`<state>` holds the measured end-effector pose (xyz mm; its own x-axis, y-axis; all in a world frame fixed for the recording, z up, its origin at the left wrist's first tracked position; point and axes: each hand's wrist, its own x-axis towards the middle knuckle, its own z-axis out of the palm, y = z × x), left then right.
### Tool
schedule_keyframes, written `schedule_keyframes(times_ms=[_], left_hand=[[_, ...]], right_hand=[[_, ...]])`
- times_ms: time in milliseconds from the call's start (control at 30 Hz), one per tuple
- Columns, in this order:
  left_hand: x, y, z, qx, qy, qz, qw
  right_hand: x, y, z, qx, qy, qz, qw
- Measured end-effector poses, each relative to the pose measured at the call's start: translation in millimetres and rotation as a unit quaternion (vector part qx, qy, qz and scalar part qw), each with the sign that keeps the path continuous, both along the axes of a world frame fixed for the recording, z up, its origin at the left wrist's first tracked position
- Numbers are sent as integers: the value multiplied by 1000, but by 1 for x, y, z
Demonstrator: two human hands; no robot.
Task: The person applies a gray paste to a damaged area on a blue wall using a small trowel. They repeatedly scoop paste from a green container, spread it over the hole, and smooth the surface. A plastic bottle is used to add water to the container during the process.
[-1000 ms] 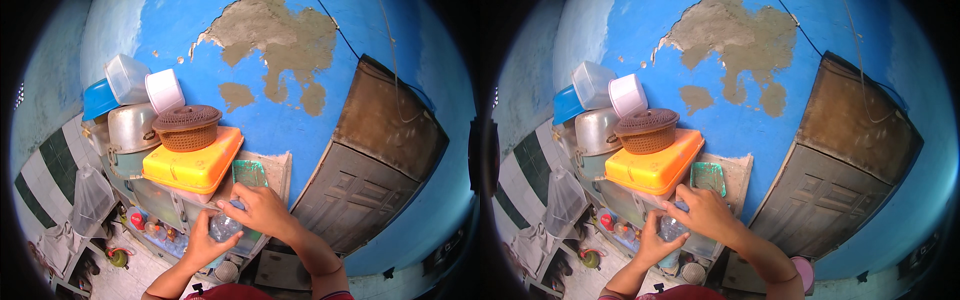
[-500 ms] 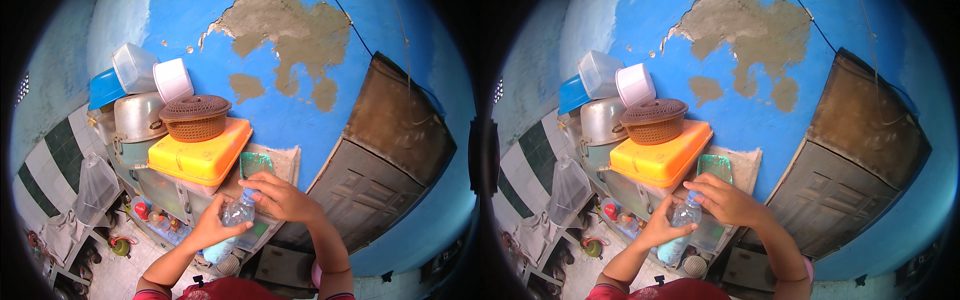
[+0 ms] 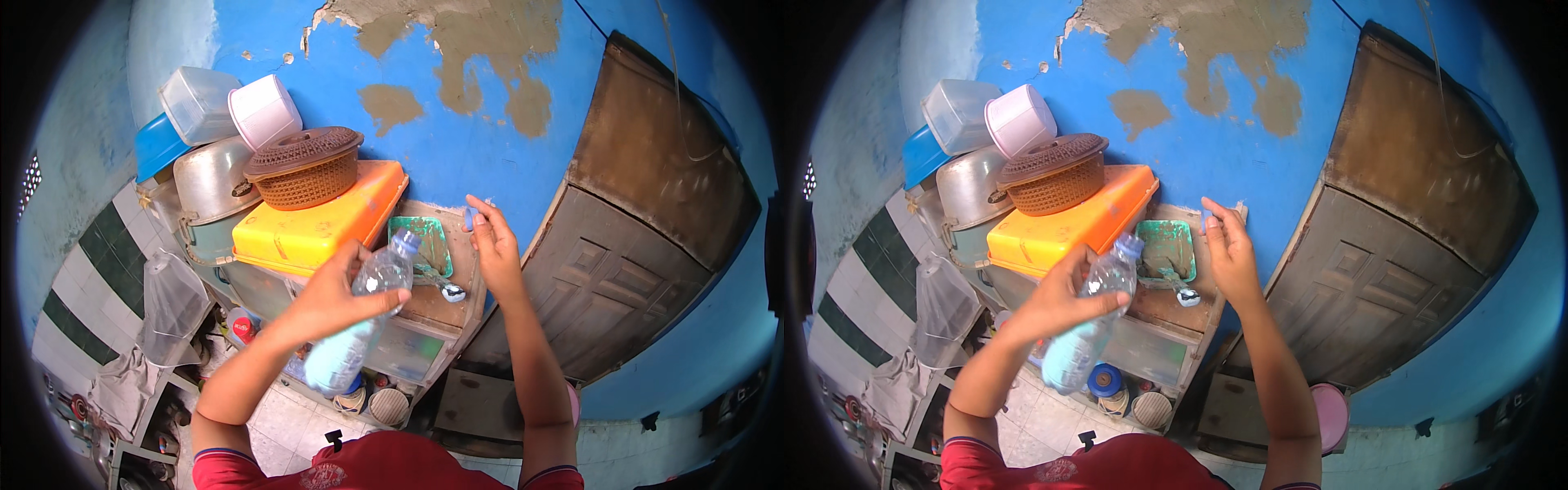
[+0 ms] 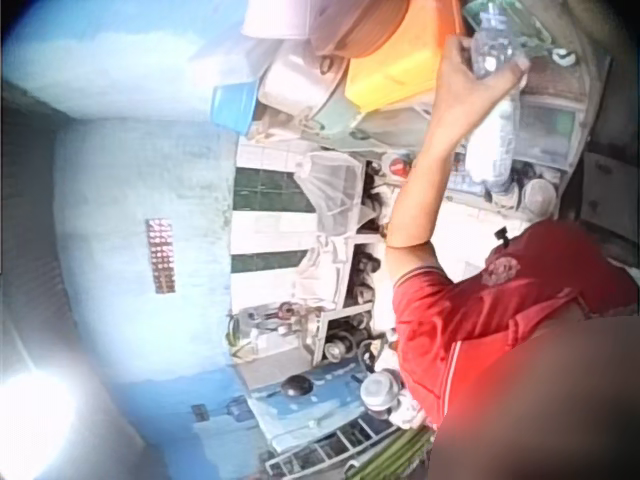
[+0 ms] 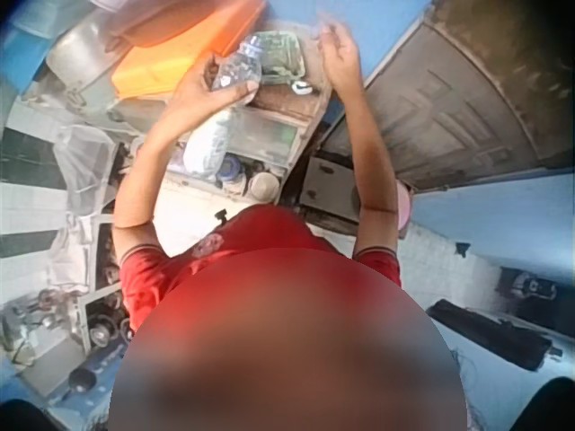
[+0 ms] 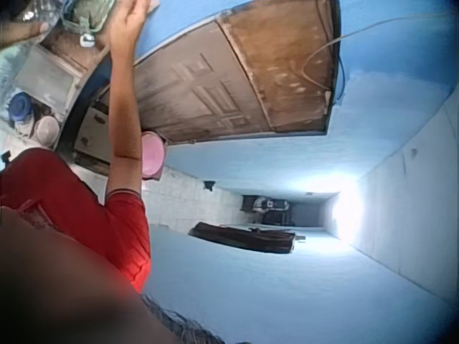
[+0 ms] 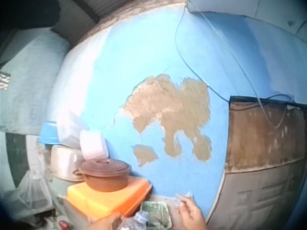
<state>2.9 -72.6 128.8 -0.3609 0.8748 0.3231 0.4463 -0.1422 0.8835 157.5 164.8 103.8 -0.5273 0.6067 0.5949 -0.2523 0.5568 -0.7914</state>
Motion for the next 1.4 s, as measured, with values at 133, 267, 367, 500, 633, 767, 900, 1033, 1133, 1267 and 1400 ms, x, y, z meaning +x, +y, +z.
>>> schedule_keyframes(times_ms=[133, 267, 367, 500, 633, 767, 900, 1033, 1133, 1267, 1400], left_hand=[[-16, 11, 43, -85, 124, 34, 988], [-27, 25, 75, -139, 185, 36, 972], [-36, 37, 82, -177, 205, 38, 962], [-47, 54, 86, -212, 219, 30, 952], [-47, 66, 92, -245, 248, 27, 937], [-47, 80, 97, -303, 273, 25, 913], [-52, 87, 91, -294, 302, 29, 907], [-51, 89, 93, -297, 318, 36, 900], [-48, 89, 95, -306, 305, 39, 901], [-49, 86, 91, -281, 260, 28, 923], [-53, 84, 82, -235, 236, 45, 942]], right_hand=[[-10, 1, -20, -25, 1, -29, 999], [-14, 6, -31, -57, 23, -33, 998], [-13, 5, -30, -71, 22, -29, 997], [-11, 3, -27, -91, 6, -35, 995], [-12, 4, -28, -113, -7, -43, 993], [-13, 3, -28, -106, 10, -47, 993], [-12, 1, -26, -104, 8, -50, 993], [-8, -3, -20, -121, -2, -56, 991], [-9, -4, -20, -128, -4, -59, 990], [-10, -1, -24, -120, 1, -57, 991], [-12, -2, -24, -117, 19, -48, 992]])
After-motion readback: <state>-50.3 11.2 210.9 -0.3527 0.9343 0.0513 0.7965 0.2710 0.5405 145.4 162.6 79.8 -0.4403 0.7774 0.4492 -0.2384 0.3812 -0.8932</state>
